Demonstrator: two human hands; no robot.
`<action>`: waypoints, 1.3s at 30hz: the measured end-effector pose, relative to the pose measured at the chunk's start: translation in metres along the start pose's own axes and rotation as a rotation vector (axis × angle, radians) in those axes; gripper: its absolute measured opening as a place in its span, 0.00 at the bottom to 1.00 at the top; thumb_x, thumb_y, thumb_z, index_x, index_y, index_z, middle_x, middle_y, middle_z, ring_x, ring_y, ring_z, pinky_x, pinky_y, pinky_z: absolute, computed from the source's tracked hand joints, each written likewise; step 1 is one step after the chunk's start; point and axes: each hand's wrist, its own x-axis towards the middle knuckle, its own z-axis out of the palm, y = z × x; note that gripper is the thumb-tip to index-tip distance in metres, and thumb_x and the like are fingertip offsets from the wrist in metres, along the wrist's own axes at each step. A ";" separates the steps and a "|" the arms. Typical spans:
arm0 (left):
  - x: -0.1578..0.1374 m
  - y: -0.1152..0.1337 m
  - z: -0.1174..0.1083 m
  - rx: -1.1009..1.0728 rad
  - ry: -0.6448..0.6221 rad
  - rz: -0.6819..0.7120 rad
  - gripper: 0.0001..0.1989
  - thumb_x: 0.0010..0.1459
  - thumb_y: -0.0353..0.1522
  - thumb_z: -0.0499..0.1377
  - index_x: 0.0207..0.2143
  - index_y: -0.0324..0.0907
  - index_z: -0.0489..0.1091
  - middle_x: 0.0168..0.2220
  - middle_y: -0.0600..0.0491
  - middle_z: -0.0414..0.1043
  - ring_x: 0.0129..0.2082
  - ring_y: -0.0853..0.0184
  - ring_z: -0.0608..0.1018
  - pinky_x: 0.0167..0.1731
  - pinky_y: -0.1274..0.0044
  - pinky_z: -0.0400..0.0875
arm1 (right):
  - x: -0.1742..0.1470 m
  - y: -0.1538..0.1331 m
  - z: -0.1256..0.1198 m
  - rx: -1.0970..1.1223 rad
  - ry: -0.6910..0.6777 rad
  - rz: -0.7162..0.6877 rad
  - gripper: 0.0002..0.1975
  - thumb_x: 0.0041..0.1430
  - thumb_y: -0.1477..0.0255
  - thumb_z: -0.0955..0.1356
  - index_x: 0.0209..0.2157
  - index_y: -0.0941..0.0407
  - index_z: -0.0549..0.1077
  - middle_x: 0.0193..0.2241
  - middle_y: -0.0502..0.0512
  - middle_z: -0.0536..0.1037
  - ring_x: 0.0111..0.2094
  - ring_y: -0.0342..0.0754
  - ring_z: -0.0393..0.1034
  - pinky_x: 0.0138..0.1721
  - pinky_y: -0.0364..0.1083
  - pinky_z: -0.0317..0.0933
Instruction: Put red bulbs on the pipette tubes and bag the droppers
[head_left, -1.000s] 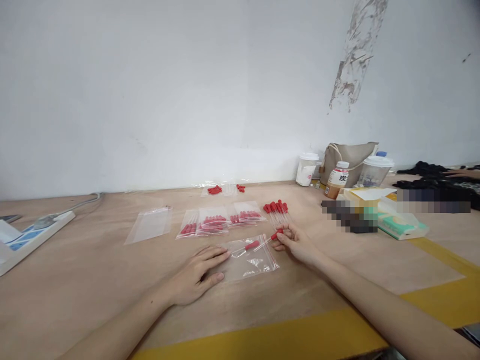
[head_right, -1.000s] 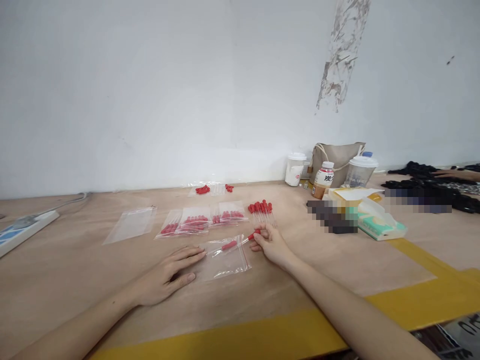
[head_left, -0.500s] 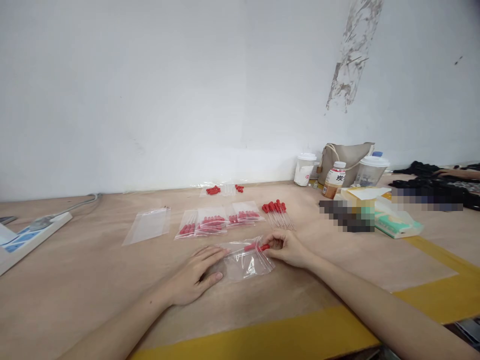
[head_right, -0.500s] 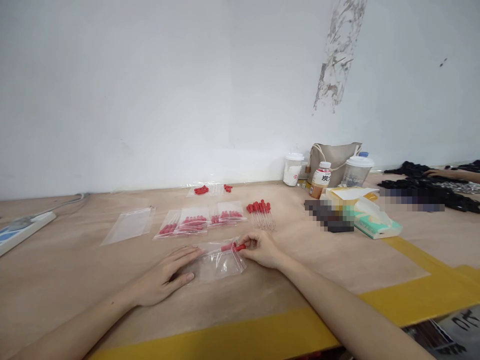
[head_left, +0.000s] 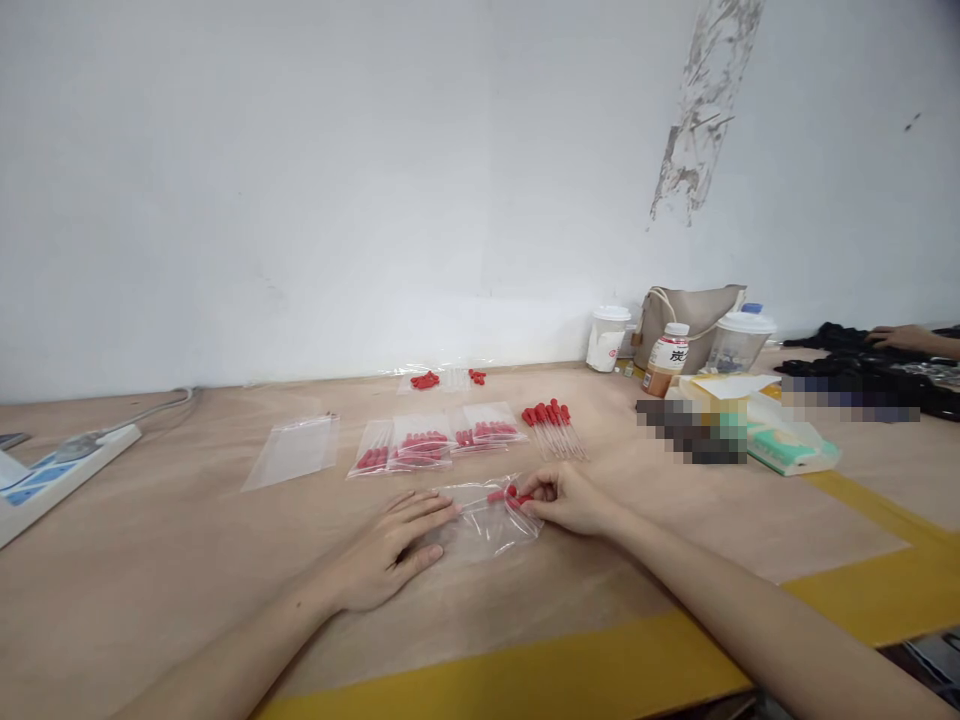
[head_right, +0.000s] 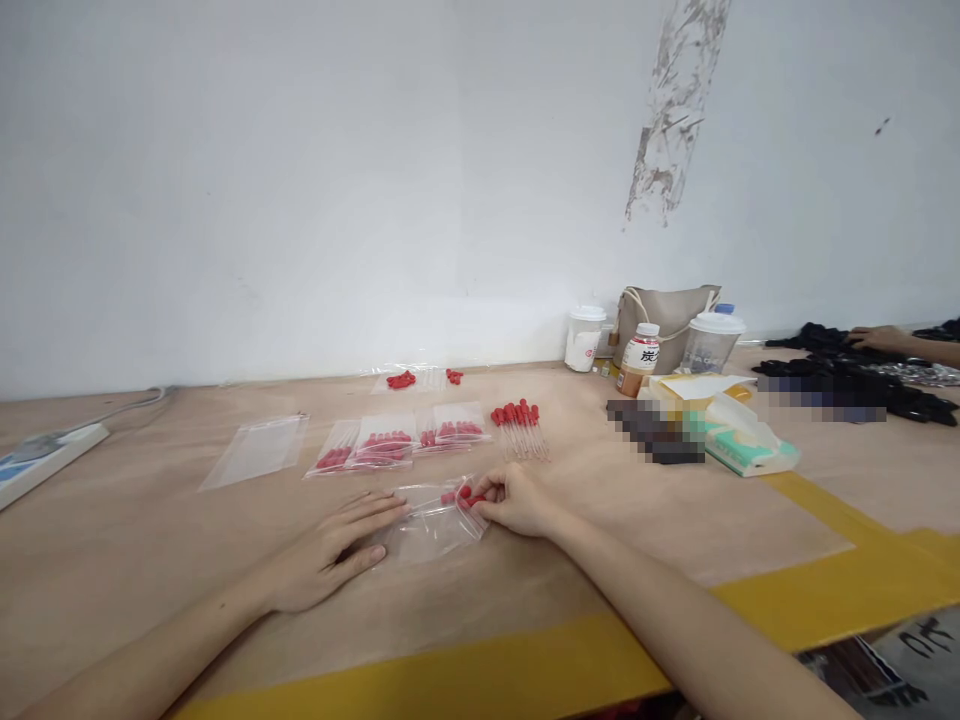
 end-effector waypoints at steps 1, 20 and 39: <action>0.000 0.000 0.000 0.001 -0.005 0.000 0.21 0.62 0.39 0.44 0.57 0.53 0.48 0.58 0.56 0.51 0.58 0.62 0.53 0.55 0.64 0.50 | 0.000 0.000 -0.001 -0.012 0.019 -0.002 0.10 0.45 0.68 0.68 0.29 0.59 0.75 0.18 0.49 0.69 0.18 0.38 0.56 0.19 0.38 0.49; 0.000 0.000 0.001 -0.007 0.017 -0.011 0.21 0.61 0.40 0.45 0.57 0.53 0.49 0.58 0.56 0.52 0.58 0.62 0.54 0.55 0.64 0.51 | -0.003 -0.005 0.015 0.109 0.178 0.065 0.12 0.42 0.63 0.69 0.21 0.58 0.76 0.14 0.48 0.67 0.17 0.38 0.56 0.18 0.38 0.48; -0.002 -0.001 0.001 -0.054 0.003 0.017 0.16 0.62 0.37 0.44 0.50 0.53 0.61 0.59 0.58 0.50 0.58 0.62 0.52 0.55 0.66 0.52 | -0.001 -0.007 0.000 0.627 0.135 0.379 0.12 0.37 0.69 0.70 0.23 0.57 0.63 0.18 0.46 0.68 0.19 0.39 0.64 0.22 0.41 0.59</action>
